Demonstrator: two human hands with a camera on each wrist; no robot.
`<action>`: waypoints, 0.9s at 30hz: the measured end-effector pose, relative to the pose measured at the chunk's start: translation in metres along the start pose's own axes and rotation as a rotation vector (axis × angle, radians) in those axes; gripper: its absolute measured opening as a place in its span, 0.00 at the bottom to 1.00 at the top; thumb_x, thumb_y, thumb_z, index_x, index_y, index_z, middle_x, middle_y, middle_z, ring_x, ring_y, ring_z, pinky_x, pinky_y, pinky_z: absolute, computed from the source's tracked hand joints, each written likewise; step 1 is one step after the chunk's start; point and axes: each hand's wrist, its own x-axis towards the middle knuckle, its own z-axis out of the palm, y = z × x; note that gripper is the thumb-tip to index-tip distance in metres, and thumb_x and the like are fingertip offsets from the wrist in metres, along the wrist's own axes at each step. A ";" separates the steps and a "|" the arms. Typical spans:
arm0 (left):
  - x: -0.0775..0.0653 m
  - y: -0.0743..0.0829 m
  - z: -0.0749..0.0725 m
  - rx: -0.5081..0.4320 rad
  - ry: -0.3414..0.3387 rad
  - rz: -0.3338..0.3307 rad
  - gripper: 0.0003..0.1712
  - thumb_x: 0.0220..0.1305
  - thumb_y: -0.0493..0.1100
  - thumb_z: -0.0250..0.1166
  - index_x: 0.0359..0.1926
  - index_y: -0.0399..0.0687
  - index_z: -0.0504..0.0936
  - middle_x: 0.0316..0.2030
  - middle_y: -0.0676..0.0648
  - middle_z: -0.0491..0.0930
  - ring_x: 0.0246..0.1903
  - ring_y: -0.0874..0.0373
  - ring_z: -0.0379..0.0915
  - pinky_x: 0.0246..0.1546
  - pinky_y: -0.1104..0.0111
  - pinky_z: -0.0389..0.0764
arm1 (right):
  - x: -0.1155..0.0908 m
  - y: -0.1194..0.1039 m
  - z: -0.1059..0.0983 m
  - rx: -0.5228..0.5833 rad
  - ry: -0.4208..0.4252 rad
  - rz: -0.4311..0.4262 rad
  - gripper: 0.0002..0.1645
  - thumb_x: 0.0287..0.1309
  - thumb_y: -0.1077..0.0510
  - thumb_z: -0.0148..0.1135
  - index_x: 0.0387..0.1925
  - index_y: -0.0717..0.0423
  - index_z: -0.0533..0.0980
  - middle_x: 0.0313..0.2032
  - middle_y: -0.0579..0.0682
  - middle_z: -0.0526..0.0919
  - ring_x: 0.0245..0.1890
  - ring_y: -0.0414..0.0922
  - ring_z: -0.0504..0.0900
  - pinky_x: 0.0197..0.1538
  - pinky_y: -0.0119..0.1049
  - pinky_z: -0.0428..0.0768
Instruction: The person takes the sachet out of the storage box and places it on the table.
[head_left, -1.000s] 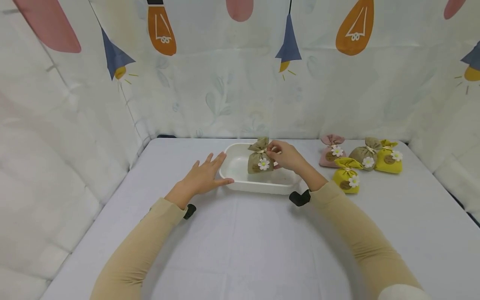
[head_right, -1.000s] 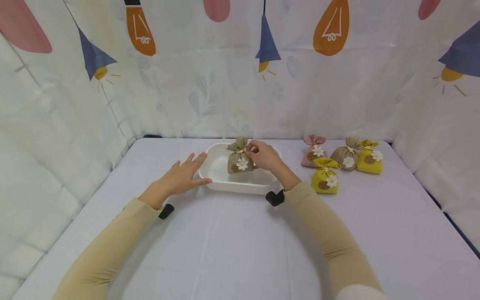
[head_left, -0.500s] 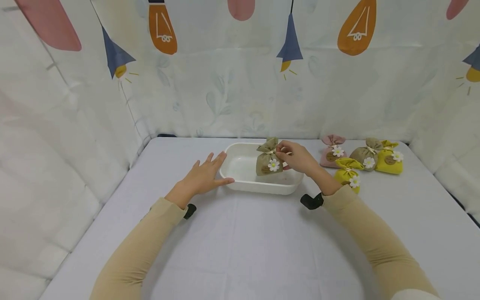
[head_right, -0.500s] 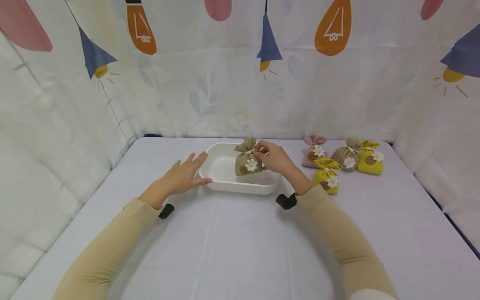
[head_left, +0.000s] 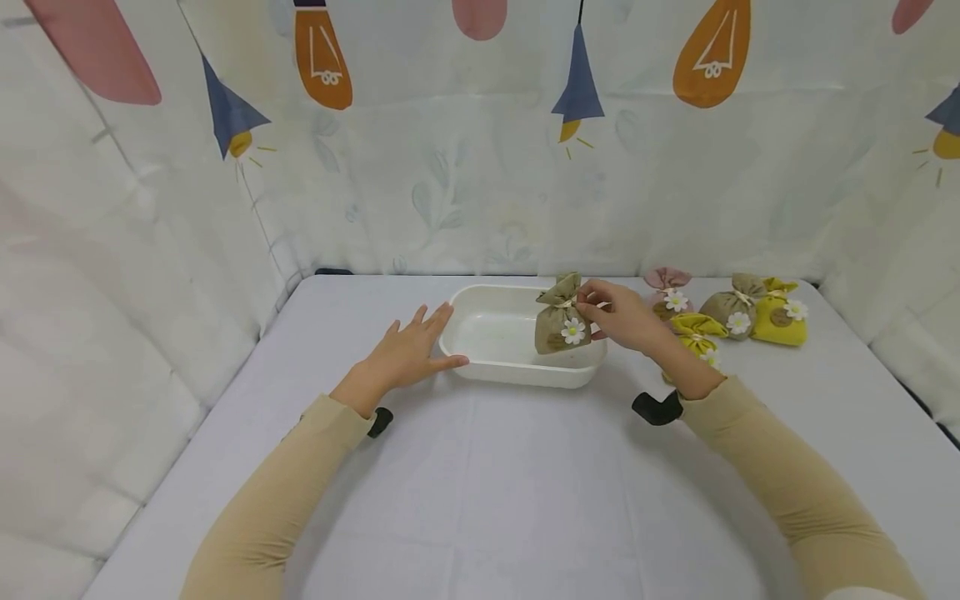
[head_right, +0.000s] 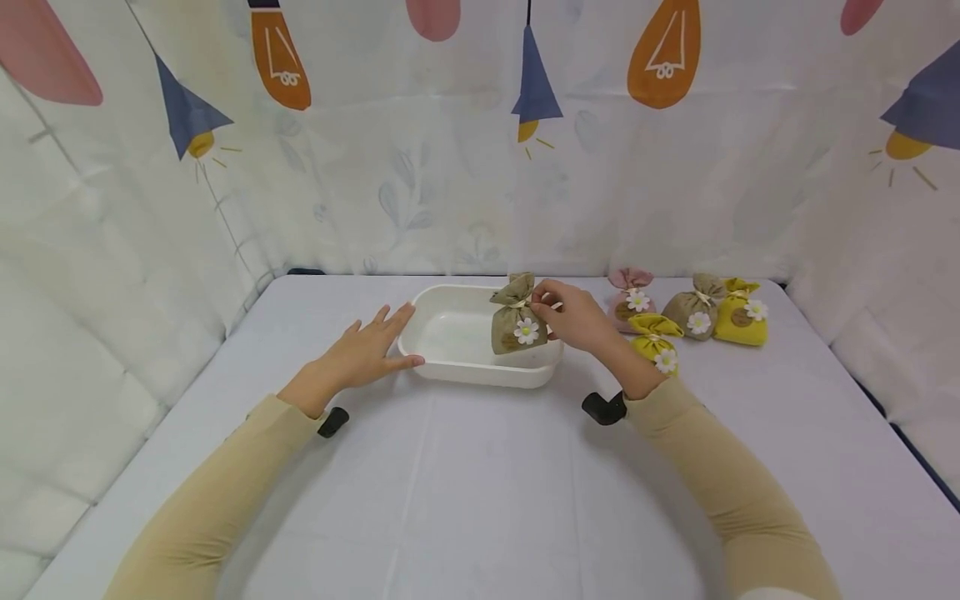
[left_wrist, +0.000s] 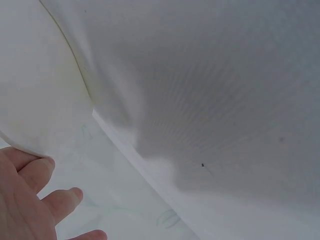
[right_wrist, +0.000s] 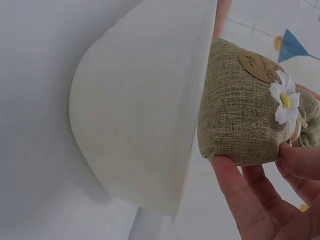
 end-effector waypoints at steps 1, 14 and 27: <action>0.000 0.000 0.000 -0.002 -0.001 -0.002 0.62 0.66 0.80 0.51 0.83 0.50 0.38 0.82 0.49 0.40 0.80 0.42 0.34 0.72 0.35 0.42 | -0.002 -0.001 -0.002 0.004 0.002 0.000 0.08 0.79 0.62 0.51 0.50 0.63 0.73 0.52 0.66 0.78 0.48 0.59 0.84 0.42 0.45 0.88; -0.003 0.002 -0.003 -0.021 -0.012 -0.009 0.62 0.66 0.79 0.52 0.83 0.50 0.38 0.82 0.49 0.39 0.80 0.43 0.32 0.73 0.36 0.41 | -0.024 0.002 -0.031 0.023 0.061 0.040 0.12 0.79 0.59 0.52 0.54 0.65 0.72 0.56 0.67 0.76 0.54 0.63 0.81 0.45 0.43 0.87; -0.003 0.004 -0.004 -0.021 -0.013 -0.005 0.60 0.68 0.76 0.54 0.83 0.49 0.39 0.82 0.48 0.40 0.80 0.43 0.33 0.73 0.35 0.42 | -0.052 0.026 -0.064 0.054 0.105 0.087 0.19 0.81 0.55 0.47 0.61 0.65 0.66 0.61 0.68 0.70 0.56 0.58 0.77 0.43 0.35 0.87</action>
